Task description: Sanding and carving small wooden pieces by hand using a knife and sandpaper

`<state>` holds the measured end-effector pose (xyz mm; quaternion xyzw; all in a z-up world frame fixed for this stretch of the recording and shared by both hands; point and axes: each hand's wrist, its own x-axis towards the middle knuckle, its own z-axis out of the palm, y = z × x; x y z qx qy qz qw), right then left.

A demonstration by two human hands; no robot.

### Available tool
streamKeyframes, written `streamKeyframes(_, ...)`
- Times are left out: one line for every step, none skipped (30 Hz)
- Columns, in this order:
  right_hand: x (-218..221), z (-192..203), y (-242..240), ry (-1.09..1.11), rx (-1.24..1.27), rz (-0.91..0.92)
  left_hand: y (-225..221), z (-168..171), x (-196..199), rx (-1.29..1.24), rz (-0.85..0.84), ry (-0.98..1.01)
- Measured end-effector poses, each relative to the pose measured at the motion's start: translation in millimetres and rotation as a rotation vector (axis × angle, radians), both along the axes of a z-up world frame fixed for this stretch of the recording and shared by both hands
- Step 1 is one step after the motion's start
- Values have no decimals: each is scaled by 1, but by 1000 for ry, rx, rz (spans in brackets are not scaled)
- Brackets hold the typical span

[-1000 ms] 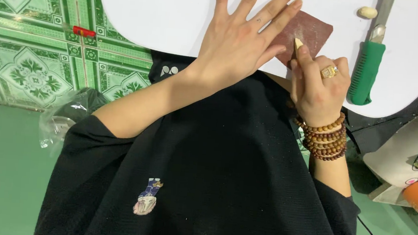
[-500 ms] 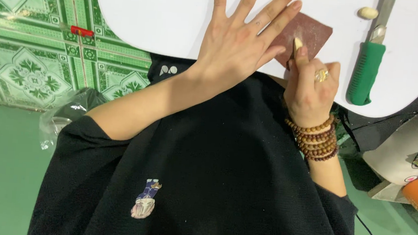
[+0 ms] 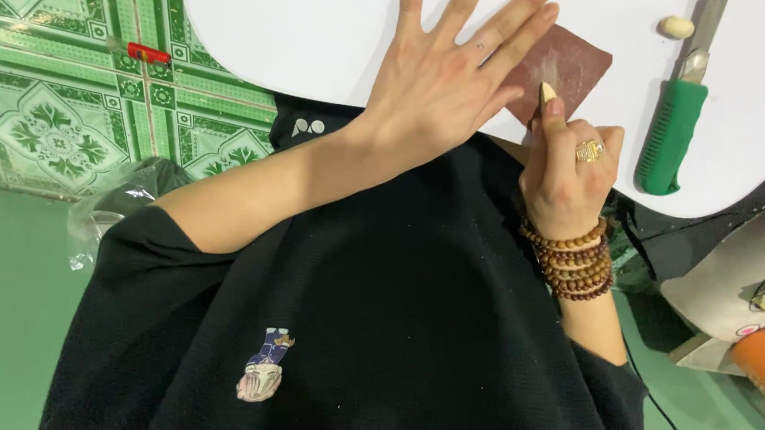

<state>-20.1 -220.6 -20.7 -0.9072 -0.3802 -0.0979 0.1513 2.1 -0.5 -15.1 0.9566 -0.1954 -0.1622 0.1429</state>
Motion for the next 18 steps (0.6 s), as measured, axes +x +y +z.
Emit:
streamKeyframes(5,-5,2,2,0,-4,0,0,0,0,-4,2)
streamKeyframes(10,-11,3,-95,-79,-12,-2,-2,0,48,-9,-19)
streamKeyframes(12,-15,1,-185,-165,-25,-5,-3,-1,90,-20,-34)
streamKeyframes(15,-10,8,-175,-171,-35,-6,-5,-4,85,-31,-25)
streamKeyframes(22,-5,17,-154,-100,-25,-5,-7,-4,112,-17,-101)
streamKeyframes(29,0,26,-134,-29,-16,-3,-8,-3,138,-3,-176)
streamKeyframes(25,-1,19,-147,-28,-16,-4,-8,-1,139,-3,-190)
streamKeyframes(20,-2,13,-121,-33,-26,-4,-8,2,119,1,-172)
streamKeyframes(10,-2,6,-80,-40,-28,-4,-7,-1,97,10,-140)
streamKeyframes(5,0,3,-79,-41,-22,-3,-3,-4,97,16,-138)
streamKeyframes(2,1,1,-24,-37,-36,-3,0,-2,68,-3,-65)
streamKeyframes(-1,1,-3,32,-34,-50,-3,3,0,38,-22,9)
streamKeyframes(7,0,-1,32,-37,-60,-5,-1,-2,35,-31,9)
streamKeyframes(14,-2,0,-9,-59,-40,-7,-4,-3,39,-19,-63)
streamKeyframes(22,-4,3,-51,-77,-19,-7,-7,-4,46,-5,-137)
streamKeyframes(23,-7,5,-53,-77,-28,-7,-5,-7,46,-13,-139)
streamKeyframes(28,-11,9,-95,-53,-43,-5,-3,-6,-3,-1,-134)
streamKeyframes(34,-14,14,-138,-30,-58,-2,0,-4,-52,10,-129)
